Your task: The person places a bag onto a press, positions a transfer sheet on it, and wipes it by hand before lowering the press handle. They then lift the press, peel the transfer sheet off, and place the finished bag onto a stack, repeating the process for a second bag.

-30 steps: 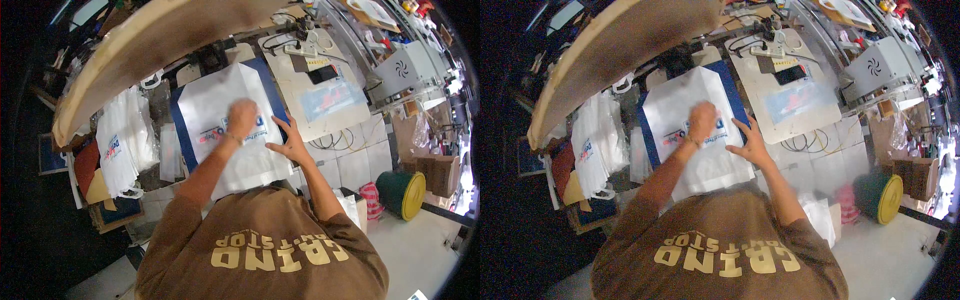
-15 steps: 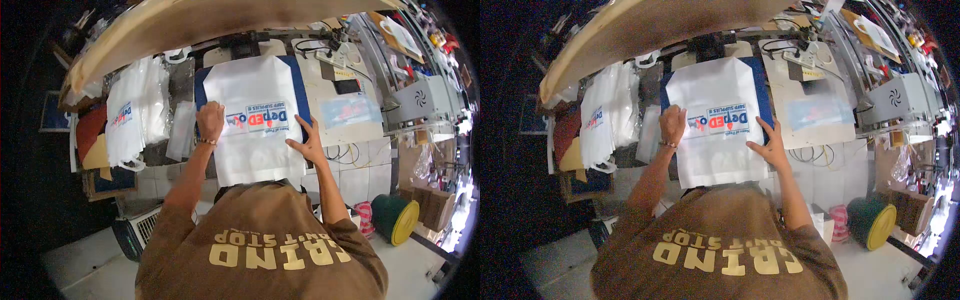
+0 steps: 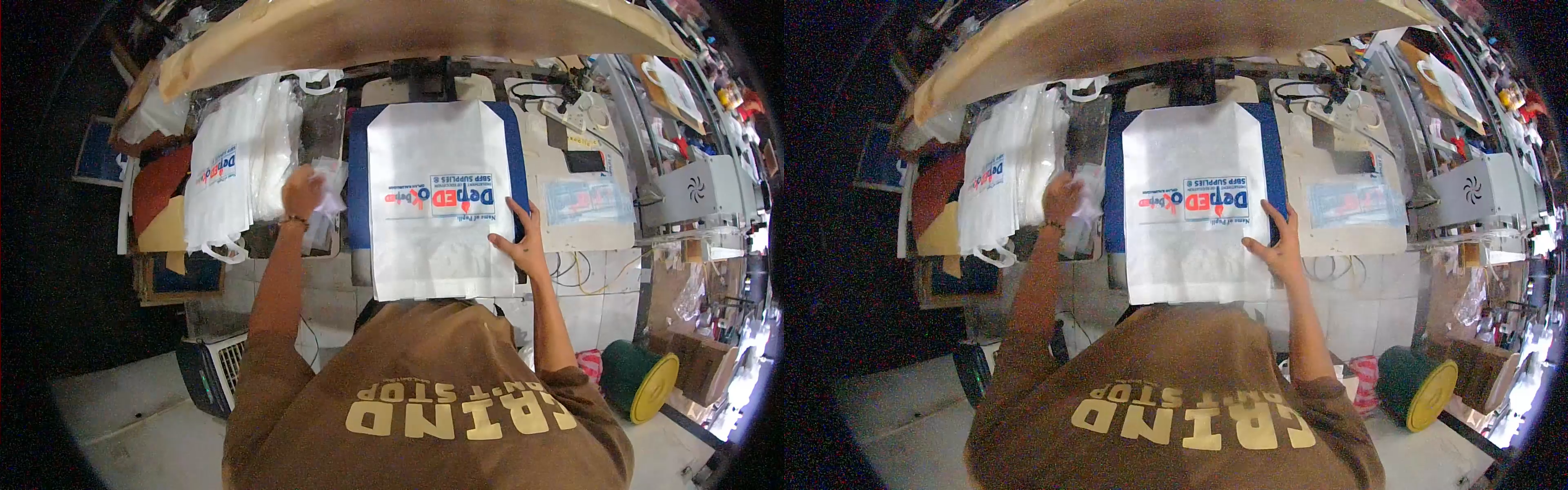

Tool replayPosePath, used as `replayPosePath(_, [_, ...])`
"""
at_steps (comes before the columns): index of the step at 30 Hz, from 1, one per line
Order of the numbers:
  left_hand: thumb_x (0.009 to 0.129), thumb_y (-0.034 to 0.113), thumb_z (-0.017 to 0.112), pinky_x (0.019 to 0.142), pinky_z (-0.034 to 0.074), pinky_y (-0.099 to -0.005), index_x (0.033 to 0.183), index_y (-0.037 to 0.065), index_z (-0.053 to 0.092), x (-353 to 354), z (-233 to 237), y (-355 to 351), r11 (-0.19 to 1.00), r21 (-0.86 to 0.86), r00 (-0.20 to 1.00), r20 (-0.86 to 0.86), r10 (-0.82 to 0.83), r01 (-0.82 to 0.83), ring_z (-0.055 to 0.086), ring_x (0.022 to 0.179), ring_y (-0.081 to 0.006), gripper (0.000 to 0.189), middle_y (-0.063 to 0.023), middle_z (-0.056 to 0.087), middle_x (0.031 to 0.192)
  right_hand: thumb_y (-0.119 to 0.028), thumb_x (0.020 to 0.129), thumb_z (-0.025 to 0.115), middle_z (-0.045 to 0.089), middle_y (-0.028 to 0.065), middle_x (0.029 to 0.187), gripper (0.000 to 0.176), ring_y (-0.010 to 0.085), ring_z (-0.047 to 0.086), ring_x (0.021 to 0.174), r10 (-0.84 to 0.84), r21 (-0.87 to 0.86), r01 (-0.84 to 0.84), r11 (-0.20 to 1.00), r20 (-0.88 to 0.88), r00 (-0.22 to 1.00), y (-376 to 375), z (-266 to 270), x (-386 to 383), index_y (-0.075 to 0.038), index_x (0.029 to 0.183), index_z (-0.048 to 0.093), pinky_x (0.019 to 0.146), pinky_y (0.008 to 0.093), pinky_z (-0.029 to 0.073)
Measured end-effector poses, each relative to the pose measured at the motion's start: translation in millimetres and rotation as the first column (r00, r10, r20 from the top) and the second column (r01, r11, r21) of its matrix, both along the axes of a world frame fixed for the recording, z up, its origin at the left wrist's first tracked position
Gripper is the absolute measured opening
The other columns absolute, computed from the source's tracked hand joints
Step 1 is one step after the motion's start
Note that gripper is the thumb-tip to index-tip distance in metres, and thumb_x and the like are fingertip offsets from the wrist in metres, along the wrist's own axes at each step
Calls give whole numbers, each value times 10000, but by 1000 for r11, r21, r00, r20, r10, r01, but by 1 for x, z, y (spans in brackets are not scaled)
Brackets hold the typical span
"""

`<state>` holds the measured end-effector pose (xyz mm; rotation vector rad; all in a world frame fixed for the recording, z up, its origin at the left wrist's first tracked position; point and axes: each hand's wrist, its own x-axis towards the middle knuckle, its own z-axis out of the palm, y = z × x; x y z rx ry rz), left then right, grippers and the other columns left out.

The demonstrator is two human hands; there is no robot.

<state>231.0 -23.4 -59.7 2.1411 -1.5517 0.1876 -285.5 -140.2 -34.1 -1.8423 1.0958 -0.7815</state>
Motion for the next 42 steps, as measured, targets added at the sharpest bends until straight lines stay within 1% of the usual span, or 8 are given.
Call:
replayPosePath(6, [833, 200, 754, 799, 579, -479, 1068, 110, 729, 8, 2, 19, 843, 424, 921, 337, 193, -332, 688, 970, -372, 253, -153, 680, 1049, -224, 666, 919, 362, 253, 1514, 875, 390, 412, 1399, -18, 9, 18, 1000, -25, 1000, 0, -3, -1, -86, 1454, 563, 1168, 454, 345])
replayPosePath(10, [813, 203, 779, 797, 581, -481, 1076, 113, 725, 5, 1, 20, 949, 57, 861, 440, 255, -311, 684, 981, -359, 283, -134, 666, 1105, -224, 664, 921, 369, 248, 1508, 875, 392, 409, 1398, -6, -7, 6, 1000, -30, 1000, 0, -4, -2, -85, 1451, 564, 1169, 450, 343])
replayPosePath(12, [822, 220, 779, 826, 565, -491, 1123, 101, 714, 13, 0, 20, 871, 291, 912, 234, 336, -396, 673, 988, -362, 330, -153, 667, 1102, -222, 666, 921, 375, 242, 1502, 873, 389, 411, 1395, -8, -14, 7, 1000, -40, 999, 0, -4, -2, -83, 1451, 564, 1168, 450, 343])
replayPosePath(16, [844, 247, 761, 925, 522, -496, 1218, 110, 700, 0, -24, 19, 969, 130, 976, 83, 202, -211, 635, 1068, -382, 403, -185, 660, 1177, -242, 662, 921, 381, 237, 1496, 880, 386, 408, 1395, -7, 11, 7, 1000, -26, 1000, 0, -1, 0, -83, 1450, 563, 1172, 453, 334])
replayPosePath(20, [845, 185, 736, 964, 494, -512, 1268, 95, 664, 35, -108, 48, 970, 243, 956, 283, -79, 8, 591, 1154, -392, 438, -195, 633, 1276, -301, 657, 940, 329, 275, 1534, 890, 417, 405, 1413, -3, 3, 3, 1000, -35, 999, 0, -1, -1, -154, 1455, 572, 1154, 469, 378])
replayPosePath(28, [857, 102, 722, 886, 504, -466, 1138, 22, 713, -80, 16, 5, 996, -63, 885, -464, 21, -56, 614, 1063, -346, 292, -173, 641, 1157, -321, 653, 938, 339, 268, 1531, 892, 418, 405, 1413, -11, 22, 13, 1000, -58, 998, 1, 4, -1, -130, 1446, 577, 1151, 473, 379])
replayPosePath(31, [861, 101, 736, 853, 501, -435, 1155, -3, 701, -149, 56, -22, 980, -83, 882, -427, -201, 183, 618, 1006, -335, 314, -178, 623, 1080, -331, 651, 940, 341, 272, 1532, 896, 426, 399, 1415, 0, 8, 1, 1000, -54, 999, -1, 1, -2, -128, 1446, 577, 1155, 479, 372])
replayPosePath(42, [810, 102, 754, 884, 471, -460, 1092, 19, 704, -162, 30, -34, 976, -208, 965, -239, -111, 61, 606, 978, -372, 298, -164, 614, 1033, -336, 654, 938, 354, 286, 1522, 899, 439, 390, 1418, -1, -17, 0, 1000, -54, 999, -1, -1, -2, -159, 1456, 572, 1164, 489, 357])
